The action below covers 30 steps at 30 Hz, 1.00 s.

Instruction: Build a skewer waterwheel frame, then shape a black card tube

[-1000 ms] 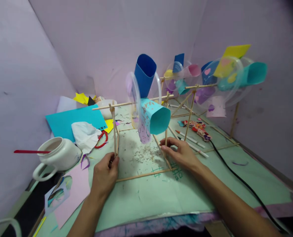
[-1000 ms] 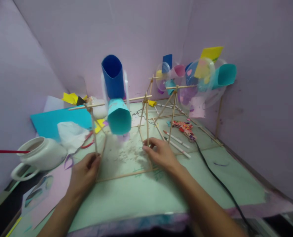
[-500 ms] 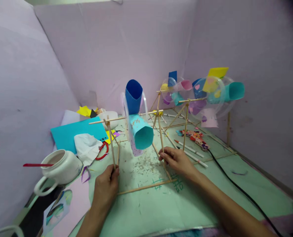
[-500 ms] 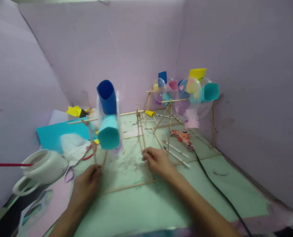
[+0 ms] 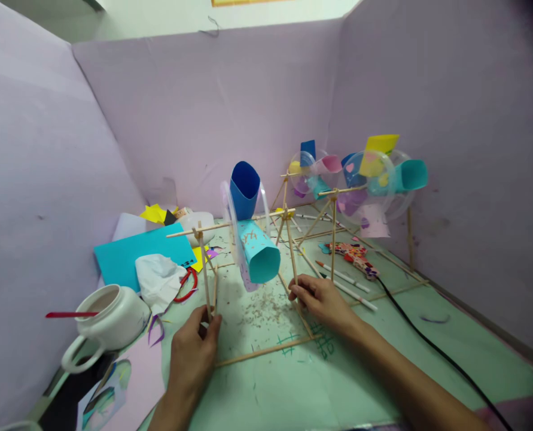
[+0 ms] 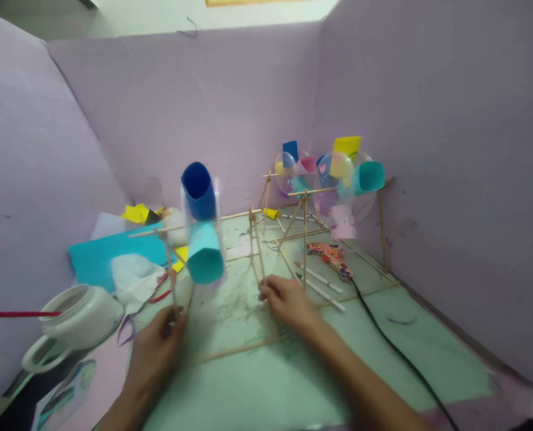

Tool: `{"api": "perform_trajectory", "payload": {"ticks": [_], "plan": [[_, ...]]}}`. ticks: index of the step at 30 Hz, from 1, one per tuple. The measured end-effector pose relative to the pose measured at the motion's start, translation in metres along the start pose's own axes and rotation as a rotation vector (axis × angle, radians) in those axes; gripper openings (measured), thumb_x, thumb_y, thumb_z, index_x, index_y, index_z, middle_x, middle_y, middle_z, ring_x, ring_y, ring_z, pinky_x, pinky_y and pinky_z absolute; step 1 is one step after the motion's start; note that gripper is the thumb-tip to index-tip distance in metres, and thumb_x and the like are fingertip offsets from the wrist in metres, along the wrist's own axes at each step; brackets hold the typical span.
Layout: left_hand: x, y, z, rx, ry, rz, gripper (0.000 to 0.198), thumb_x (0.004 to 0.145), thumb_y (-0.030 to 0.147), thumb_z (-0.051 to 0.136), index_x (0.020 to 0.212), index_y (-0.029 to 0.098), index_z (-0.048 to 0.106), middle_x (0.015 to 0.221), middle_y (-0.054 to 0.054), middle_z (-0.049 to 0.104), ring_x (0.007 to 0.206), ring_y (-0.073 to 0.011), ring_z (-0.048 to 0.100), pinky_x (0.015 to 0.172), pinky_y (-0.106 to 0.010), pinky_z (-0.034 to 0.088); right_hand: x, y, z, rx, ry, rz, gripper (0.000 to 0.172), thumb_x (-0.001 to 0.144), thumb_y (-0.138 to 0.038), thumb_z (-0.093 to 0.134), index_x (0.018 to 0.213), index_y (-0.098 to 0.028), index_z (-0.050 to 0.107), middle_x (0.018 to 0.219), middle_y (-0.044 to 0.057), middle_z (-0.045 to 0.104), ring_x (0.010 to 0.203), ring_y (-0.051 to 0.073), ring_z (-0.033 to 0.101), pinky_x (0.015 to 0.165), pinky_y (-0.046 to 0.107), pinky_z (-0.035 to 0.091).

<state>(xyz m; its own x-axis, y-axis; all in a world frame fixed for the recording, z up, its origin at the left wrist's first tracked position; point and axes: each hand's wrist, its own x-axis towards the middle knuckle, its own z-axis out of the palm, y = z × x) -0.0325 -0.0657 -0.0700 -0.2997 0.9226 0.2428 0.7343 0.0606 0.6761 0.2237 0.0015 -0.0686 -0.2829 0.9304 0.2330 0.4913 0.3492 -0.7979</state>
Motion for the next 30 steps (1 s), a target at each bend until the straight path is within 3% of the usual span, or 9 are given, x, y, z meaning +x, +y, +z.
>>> {"api": "perform_trajectory", "payload": {"ticks": [5, 8, 10, 12, 15, 18, 23, 30], "plan": [[0.014, 0.027, -0.016, 0.009, 0.503, 0.093, 0.042, 0.072, 0.045, 0.058, 0.105, 0.018, 0.054, 0.088, -0.004, 0.063, 0.063, -0.0147, 0.057, 0.061, -0.028, 0.046, -0.001, -0.003, -0.002, -0.011, -0.006, 0.004, 0.024, 0.084, -0.028, 0.044, 0.07, -0.017, 0.06, 0.065, 0.002, 0.064, 0.056, 0.013, 0.054, 0.056, 0.023, 0.039], [0.034, 0.051, -0.037, 0.016, 0.68, 0.169, 0.053, 0.071, 0.041, 0.06, 0.116, 0.016, 0.048, 0.105, -0.011, 0.055, 0.079, -0.0184, 0.057, 0.062, -0.029, 0.048, -0.001, -0.003, -0.003, -0.014, -0.006, 0.003, 0.024, 0.084, -0.028, 0.044, 0.07, -0.017, 0.059, 0.066, 0.002, 0.064, 0.058, 0.013, 0.055, 0.057, 0.023, 0.039], [0.049, 0.067, -0.048, 0.059, 0.672, 0.203, 0.057, 0.07, 0.04, 0.061, 0.12, 0.017, 0.045, 0.113, -0.012, 0.051, 0.087, -0.0211, 0.056, 0.061, -0.031, 0.05, -0.002, -0.004, -0.003, -0.014, -0.005, 0.004, 0.024, 0.084, -0.029, 0.043, 0.07, -0.018, 0.059, 0.067, 0.002, 0.064, 0.058, 0.013, 0.055, 0.056, 0.023, 0.039], [0.061, 0.08, -0.054, 0.099, 0.632, 0.245, 0.057, 0.07, 0.038, 0.061, 0.12, 0.018, 0.046, 0.116, -0.012, 0.05, 0.092, -0.0232, 0.055, 0.072, -0.037, 0.05, -0.002, -0.004, -0.003, -0.009, -0.012, 0.007, 0.025, 0.085, -0.029, 0.043, 0.07, -0.018, 0.059, 0.067, 0.003, 0.064, 0.058, 0.013, 0.054, 0.056, 0.023, 0.039], [0.071, 0.096, -0.052, 0.134, 0.575, 0.268, 0.059, 0.068, 0.036, 0.063, 0.12, 0.015, 0.046, 0.118, -0.014, 0.048, 0.106, -0.0279, 0.05, 0.09, -0.045, 0.044, -0.001, -0.005, -0.002, -0.001, -0.02, 0.006, 0.026, 0.085, -0.03, 0.042, 0.069, -0.018, 0.059, 0.065, 0.002, 0.063, 0.057, 0.013, 0.054, 0.054, 0.023, 0.038], [0.073, 0.108, -0.047, 0.178, 0.532, 0.205, 0.055, 0.069, 0.035, 0.062, 0.118, 0.014, 0.048, 0.119, -0.016, 0.047, 0.117, -0.0312, 0.044, 0.093, -0.047, 0.041, -0.001, -0.003, -0.002, 0.005, -0.021, -0.004, 0.025, 0.085, -0.029, 0.042, 0.07, -0.018, 0.058, 0.065, 0.002, 0.063, 0.056, 0.013, 0.054, 0.055, 0.023, 0.038], [0.081, 0.111, -0.043, 0.263, 0.523, 0.153, 0.046, 0.074, 0.033, 0.056, 0.114, 0.012, 0.054, 0.113, -0.016, 0.054, 0.106, -0.0301, 0.052, 0.088, -0.044, 0.045, 0.0, 0.0, -0.001, 0.016, -0.018, -0.014, 0.025, 0.085, -0.03, 0.043, 0.07, -0.018, 0.058, 0.065, 0.002, 0.063, 0.057, 0.013, 0.055, 0.056, 0.023, 0.039], [0.088, 0.102, -0.042, 0.228, 0.582, 0.235, 0.027, 0.073, 0.022, 0.05, 0.096, 0.013, 0.061, 0.095, -0.012, 0.061, 0.093, -0.0265, 0.057, 0.08, -0.039, 0.046, -0.002, -0.003, -0.002, 0.011, -0.019, -0.011, 0.026, 0.085, -0.03, 0.042, 0.07, -0.018, 0.059, 0.064, 0.002, 0.063, 0.056, 0.013, 0.054, 0.055, 0.024, 0.038]]}}
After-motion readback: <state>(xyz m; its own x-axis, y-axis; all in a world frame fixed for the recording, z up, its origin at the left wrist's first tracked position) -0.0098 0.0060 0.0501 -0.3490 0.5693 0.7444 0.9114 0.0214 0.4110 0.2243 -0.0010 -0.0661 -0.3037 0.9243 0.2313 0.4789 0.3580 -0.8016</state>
